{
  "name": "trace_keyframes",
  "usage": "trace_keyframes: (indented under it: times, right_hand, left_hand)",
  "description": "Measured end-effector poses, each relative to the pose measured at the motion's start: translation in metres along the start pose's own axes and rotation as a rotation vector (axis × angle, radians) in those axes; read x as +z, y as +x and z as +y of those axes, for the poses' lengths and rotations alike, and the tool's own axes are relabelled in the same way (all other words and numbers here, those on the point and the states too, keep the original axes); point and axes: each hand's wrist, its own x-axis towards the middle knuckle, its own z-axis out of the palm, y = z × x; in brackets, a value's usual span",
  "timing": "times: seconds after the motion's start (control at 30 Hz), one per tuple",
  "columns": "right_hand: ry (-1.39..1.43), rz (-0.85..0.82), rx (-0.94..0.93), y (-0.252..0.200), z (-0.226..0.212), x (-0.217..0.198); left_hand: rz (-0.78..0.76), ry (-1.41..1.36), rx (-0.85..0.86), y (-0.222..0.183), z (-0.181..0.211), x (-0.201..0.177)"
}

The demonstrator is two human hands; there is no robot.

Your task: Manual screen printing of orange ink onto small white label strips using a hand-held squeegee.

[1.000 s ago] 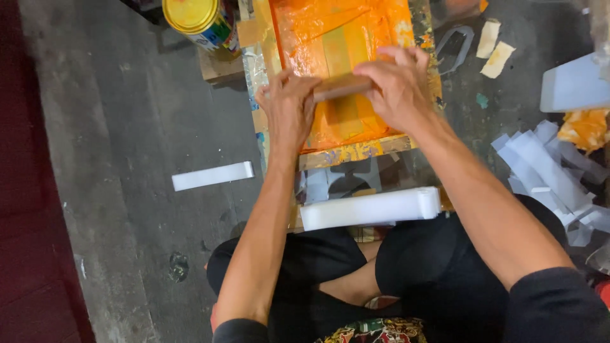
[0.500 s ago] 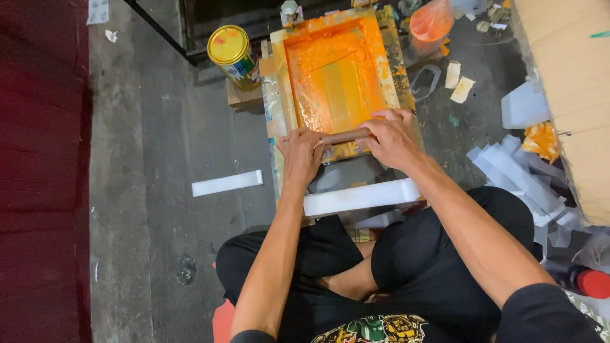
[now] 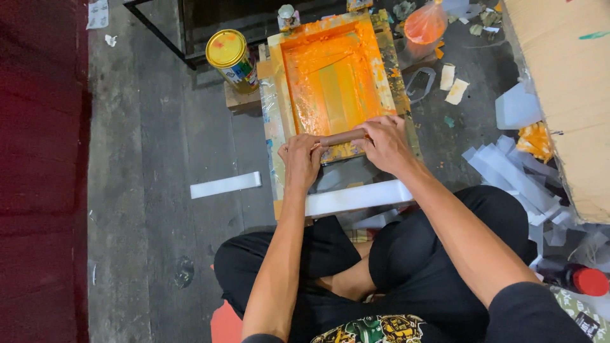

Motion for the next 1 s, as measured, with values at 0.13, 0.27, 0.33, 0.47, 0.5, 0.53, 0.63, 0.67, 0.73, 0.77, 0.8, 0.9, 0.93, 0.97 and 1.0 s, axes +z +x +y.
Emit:
trace_keyframes:
  times: [0.13,0.27,0.33,0.47,0.5,0.53,0.63,0.67,0.73,0.77,0.8,0.9,0.93,0.97,1.0]
  right_hand:
    - [0.001,0.012,-0.003,-0.002,0.0,0.002]
    - [0.013,-0.016,-0.021,0.001,-0.001,-0.002]
    - [0.021,-0.033,-0.03,0.006,-0.002,-0.009]
    - [-0.048,-0.074,-0.103,0.019,0.001,-0.018]
    - [-0.052,-0.072,-0.118,0.024,0.003,-0.018]
    - [-0.046,-0.084,-0.11,0.033,0.013,-0.011]
    - [-0.053,-0.04,-0.163,0.065,0.031,0.002]
    - [-0.051,0.024,-0.2,0.078,0.031,0.002]
    - [-0.042,0.068,-0.223,0.101,0.037,0.005]
    - [-0.06,0.105,-0.267,0.112,0.042,0.007]
    - [-0.077,0.141,-0.311,0.123,0.047,0.008]
    - [-0.114,0.175,-0.335,0.145,0.057,0.015]
    - [-0.109,0.17,-0.328,0.15,0.055,0.016]
    - [-0.096,0.184,-0.338,0.154,0.054,0.015]
    - [-0.083,0.198,-0.349,0.157,0.052,0.014]
  left_hand:
    - [0.008,-0.006,-0.002,-0.001,-0.002,0.002]
    - [0.023,-0.016,0.03,-0.001,0.001,-0.002]
    - [0.019,-0.046,0.026,0.002,0.004,-0.006]
    - [0.01,0.012,0.099,0.012,0.006,-0.015]
    - [0.024,0.036,0.125,0.018,0.005,-0.016]
    - [0.013,0.033,0.114,0.028,0.002,-0.015]
    - [0.083,0.072,0.135,0.061,-0.002,-0.015]
    - [0.135,0.034,0.16,0.075,0.0,-0.018]
    - [0.171,-0.007,0.166,0.099,-0.004,-0.014]
    - [0.19,0.013,0.173,0.111,-0.011,-0.01]
    - [0.208,0.034,0.181,0.123,-0.017,-0.006]
    - [0.214,0.061,0.194,0.15,-0.026,0.0]
    - [0.206,0.062,0.189,0.155,-0.03,0.001]
    - [0.207,0.087,0.188,0.159,-0.032,0.004]
    - [0.207,0.111,0.187,0.162,-0.034,0.005]
